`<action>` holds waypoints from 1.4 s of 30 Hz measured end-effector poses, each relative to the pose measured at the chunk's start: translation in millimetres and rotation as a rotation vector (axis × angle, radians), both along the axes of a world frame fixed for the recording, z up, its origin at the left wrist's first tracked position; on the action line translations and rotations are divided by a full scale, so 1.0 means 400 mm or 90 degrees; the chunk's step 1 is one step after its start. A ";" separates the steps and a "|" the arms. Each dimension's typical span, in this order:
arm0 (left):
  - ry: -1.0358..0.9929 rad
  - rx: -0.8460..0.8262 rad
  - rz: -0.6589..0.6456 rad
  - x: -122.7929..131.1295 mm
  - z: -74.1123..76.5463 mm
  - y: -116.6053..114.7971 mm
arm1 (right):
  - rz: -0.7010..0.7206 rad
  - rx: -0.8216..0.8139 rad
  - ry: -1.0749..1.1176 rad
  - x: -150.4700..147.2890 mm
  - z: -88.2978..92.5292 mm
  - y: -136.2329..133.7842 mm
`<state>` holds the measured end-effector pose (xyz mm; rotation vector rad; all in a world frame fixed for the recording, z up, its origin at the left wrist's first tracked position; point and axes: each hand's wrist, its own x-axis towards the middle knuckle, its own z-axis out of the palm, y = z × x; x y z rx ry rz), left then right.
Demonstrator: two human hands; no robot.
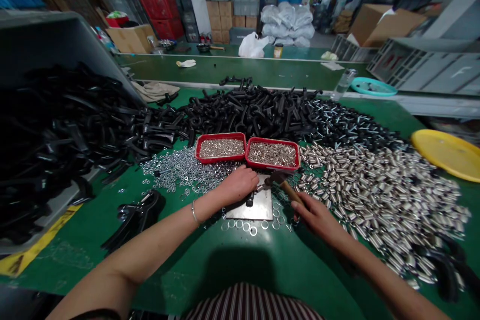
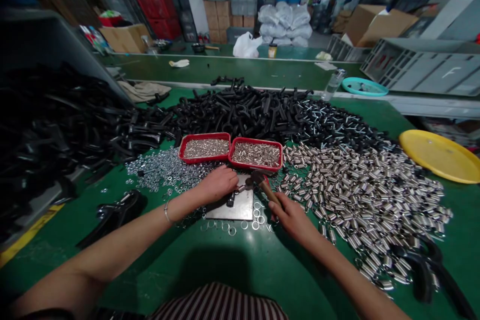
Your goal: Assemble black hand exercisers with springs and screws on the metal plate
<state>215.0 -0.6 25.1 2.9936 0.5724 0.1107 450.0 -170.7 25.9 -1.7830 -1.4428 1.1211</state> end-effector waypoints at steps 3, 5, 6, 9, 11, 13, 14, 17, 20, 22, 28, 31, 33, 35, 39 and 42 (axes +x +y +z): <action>-0.010 -0.028 0.028 -0.014 0.008 -0.012 | 0.039 0.042 -0.101 -0.010 0.019 0.000; -0.048 -0.081 0.106 -0.037 0.001 -0.033 | 0.047 0.076 -0.146 -0.028 0.048 -0.007; -0.066 -0.110 0.138 -0.050 -0.006 -0.046 | 0.048 0.095 -0.157 -0.041 0.063 -0.010; -0.088 -0.181 0.186 -0.079 -0.030 -0.077 | 0.074 0.134 -0.205 -0.080 0.088 -0.002; -0.092 -0.209 0.192 -0.084 -0.040 -0.083 | 0.109 0.111 -0.262 -0.094 0.075 0.023; -0.093 -0.226 0.185 -0.081 -0.042 -0.080 | 0.143 0.056 -0.284 -0.090 0.043 0.054; -0.094 -0.233 0.182 -0.079 -0.041 -0.077 | 0.154 0.028 -0.269 -0.081 0.026 0.068; -0.122 -0.250 0.190 -0.079 -0.037 -0.080 | 0.127 0.037 -0.240 -0.048 -0.009 0.085; -0.230 -0.299 0.285 -0.077 -0.033 -0.117 | 0.028 0.209 -0.319 -0.047 -0.010 0.073; -0.328 -0.327 0.376 -0.065 -0.031 -0.157 | -0.015 0.281 -0.270 -0.076 -0.005 0.065; -0.375 -0.198 0.245 -0.017 -0.017 -0.220 | -0.165 0.063 0.330 -0.220 -0.042 0.098; -0.327 -0.213 0.172 -0.055 0.025 -0.131 | -0.251 0.047 0.476 -0.251 -0.071 0.120; -0.295 -0.186 0.246 -0.110 0.065 -0.011 | -0.289 0.063 0.513 -0.251 -0.082 0.127; -0.238 -0.108 0.434 -0.178 0.099 0.137 | -0.307 0.087 0.507 -0.243 -0.086 0.131; -0.116 -0.043 0.652 -0.288 0.112 0.382 | -0.236 0.176 0.265 -0.229 -0.086 0.130; -0.065 -0.052 0.689 -0.308 0.068 0.461 | -0.220 0.163 0.212 -0.237 -0.081 0.129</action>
